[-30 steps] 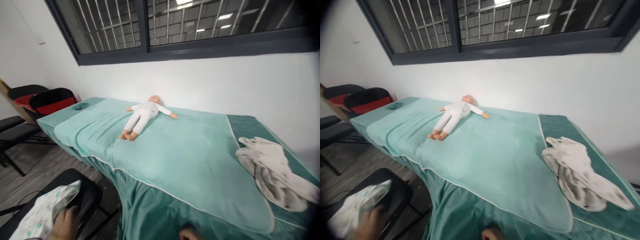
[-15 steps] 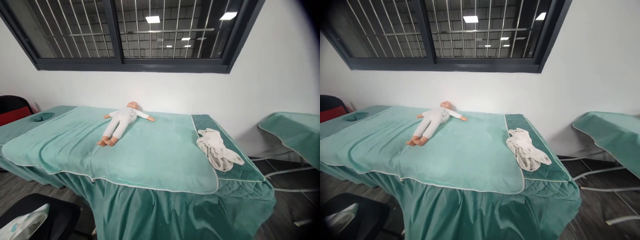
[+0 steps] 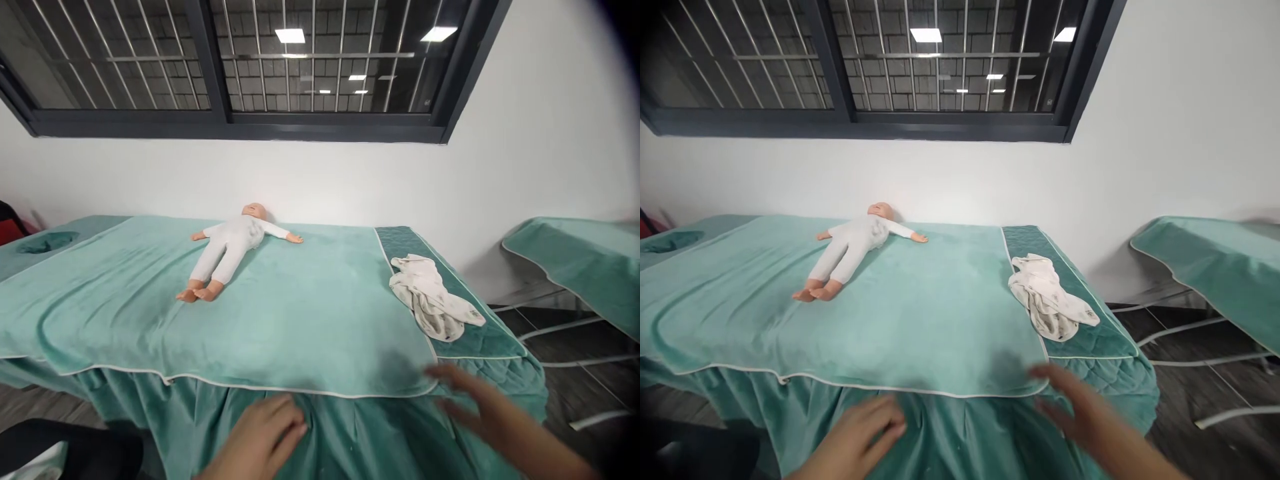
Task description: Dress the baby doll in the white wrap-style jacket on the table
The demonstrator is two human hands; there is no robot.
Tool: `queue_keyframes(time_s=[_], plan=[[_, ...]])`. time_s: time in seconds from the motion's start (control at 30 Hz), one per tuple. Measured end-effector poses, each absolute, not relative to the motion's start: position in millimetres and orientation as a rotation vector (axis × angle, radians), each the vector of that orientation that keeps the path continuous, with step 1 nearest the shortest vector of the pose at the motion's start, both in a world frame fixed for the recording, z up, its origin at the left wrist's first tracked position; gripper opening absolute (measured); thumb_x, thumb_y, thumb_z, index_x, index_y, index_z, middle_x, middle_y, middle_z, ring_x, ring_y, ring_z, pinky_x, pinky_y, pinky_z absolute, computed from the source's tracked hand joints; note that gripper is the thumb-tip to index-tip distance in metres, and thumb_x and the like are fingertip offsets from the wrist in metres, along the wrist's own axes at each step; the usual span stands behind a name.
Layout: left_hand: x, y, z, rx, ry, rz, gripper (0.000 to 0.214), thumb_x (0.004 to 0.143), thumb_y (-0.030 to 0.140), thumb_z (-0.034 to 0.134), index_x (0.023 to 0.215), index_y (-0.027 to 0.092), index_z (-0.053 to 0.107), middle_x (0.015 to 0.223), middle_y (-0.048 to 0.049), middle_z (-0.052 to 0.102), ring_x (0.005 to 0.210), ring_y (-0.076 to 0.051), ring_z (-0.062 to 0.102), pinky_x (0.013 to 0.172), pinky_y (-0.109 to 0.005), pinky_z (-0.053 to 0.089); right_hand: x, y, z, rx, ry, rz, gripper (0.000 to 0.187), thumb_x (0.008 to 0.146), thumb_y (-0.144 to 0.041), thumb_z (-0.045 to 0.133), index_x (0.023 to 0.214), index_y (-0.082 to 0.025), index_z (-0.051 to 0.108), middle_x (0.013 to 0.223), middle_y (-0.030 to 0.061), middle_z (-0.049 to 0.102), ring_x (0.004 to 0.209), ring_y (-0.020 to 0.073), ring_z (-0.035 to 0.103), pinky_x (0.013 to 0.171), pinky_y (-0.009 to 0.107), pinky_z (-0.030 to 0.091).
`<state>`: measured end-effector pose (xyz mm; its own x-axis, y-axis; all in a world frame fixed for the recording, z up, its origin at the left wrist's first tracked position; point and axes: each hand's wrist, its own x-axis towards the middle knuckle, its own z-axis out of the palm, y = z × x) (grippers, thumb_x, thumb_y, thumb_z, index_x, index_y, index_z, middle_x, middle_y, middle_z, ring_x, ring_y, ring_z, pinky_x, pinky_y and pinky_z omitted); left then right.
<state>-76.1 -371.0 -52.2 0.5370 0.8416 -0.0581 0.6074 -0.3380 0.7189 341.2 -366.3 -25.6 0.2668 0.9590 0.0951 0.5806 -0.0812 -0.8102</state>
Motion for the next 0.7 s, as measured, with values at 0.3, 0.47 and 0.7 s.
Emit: queue_keyframes(time_s=[0.3,0.47,0.7], plan=[[29.2,-194.2,-30.2,1.077,1.063,1.024,0.025,0.087,0.036,0.064,0.104,0.019,0.056,0.101,-0.0094,0.061,0.084,-0.016,0.064,0.067,-0.029,0.050,380.2,-160.2,-12.7,-2.113,-1.707,0.100,0.069,0.090,-0.055,0.053,0.138,-0.006,0.047,0.134,0.0269,0.055,0.119,0.0380,0.056,0.095,0.048,0.045],[-4.6,-174.3,-39.7,0.677,0.609,0.966,0.029,0.089,0.032,0.066,0.109,0.014,0.057,0.114,-0.0144,0.063,0.101,-0.023,0.068,0.087,-0.039,0.055,351.8,-166.1,20.9,-1.982,-1.614,0.136,0.056,0.090,-0.054,0.053,0.131,-0.016,0.055,0.118,0.0161,0.067,0.108,0.0338,0.062,0.090,0.043,0.046],[-8.5,-186.9,-47.6,0.621,0.401,1.203,0.054,0.089,0.028,0.067,0.139,0.035,0.048,0.150,-0.0070,0.047,0.130,-0.027,0.054,0.110,-0.055,0.044,240.5,-156.1,55.8,-1.165,-1.647,0.903,0.046,0.086,-0.051,0.056,0.117,-0.019,0.067,0.116,0.0084,0.070,0.101,0.0251,0.064,0.091,0.036,0.050]])
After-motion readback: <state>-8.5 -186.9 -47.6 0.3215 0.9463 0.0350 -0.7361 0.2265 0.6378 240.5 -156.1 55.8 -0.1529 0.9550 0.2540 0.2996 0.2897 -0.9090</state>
